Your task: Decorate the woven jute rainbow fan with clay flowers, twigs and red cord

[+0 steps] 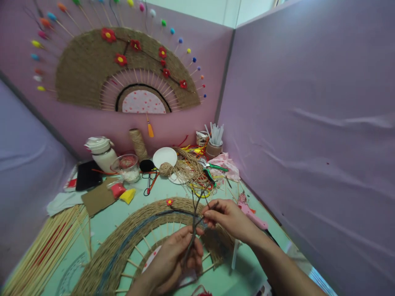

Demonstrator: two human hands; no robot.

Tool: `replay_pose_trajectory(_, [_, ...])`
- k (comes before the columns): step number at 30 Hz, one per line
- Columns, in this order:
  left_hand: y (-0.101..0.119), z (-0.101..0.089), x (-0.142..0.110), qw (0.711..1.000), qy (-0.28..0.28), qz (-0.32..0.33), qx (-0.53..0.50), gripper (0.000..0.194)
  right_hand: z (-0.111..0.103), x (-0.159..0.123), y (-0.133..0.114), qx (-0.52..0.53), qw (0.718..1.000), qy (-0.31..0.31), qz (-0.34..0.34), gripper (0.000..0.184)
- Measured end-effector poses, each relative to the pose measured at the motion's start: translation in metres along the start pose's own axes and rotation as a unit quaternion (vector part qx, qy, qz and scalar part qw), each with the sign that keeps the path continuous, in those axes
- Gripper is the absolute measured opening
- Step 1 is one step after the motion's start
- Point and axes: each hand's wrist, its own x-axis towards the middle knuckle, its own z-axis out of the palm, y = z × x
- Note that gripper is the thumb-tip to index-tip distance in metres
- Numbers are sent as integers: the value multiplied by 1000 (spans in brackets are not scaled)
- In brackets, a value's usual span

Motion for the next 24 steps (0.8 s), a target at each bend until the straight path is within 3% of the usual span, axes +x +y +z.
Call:
replay_pose_trajectory(4, [-3, -7, 4, 997, 54, 42, -29, 41, -16, 24, 0, -56, 997, -52, -8, 35])
replay_pose_trajectory(7, [0, -11, 5, 996, 45, 40, -70, 41, -33, 47, -5, -110, 992, -14, -57, 34])
replay_pose_trajectory(11, [5, -13, 4, 995, 26, 46, -90, 34, -48, 75, -1, -209, 976, -13, -59, 36])
replay_pose_trajectory(17, [10, -14, -2, 996, 13, 83, -24, 24, -77, 120, 12, -420, 891, 169, -34, 30])
replay_pose_trajectory(19, [10, -15, -2, 996, 7, 85, -12, 23, -83, 136, 15, -468, 865, 181, -8, 24])
replay_pose_trajectory(24, [6, -20, 3, 993, 9, 115, -7, 23, -75, 163, 24, -545, 824, 135, 72, 24])
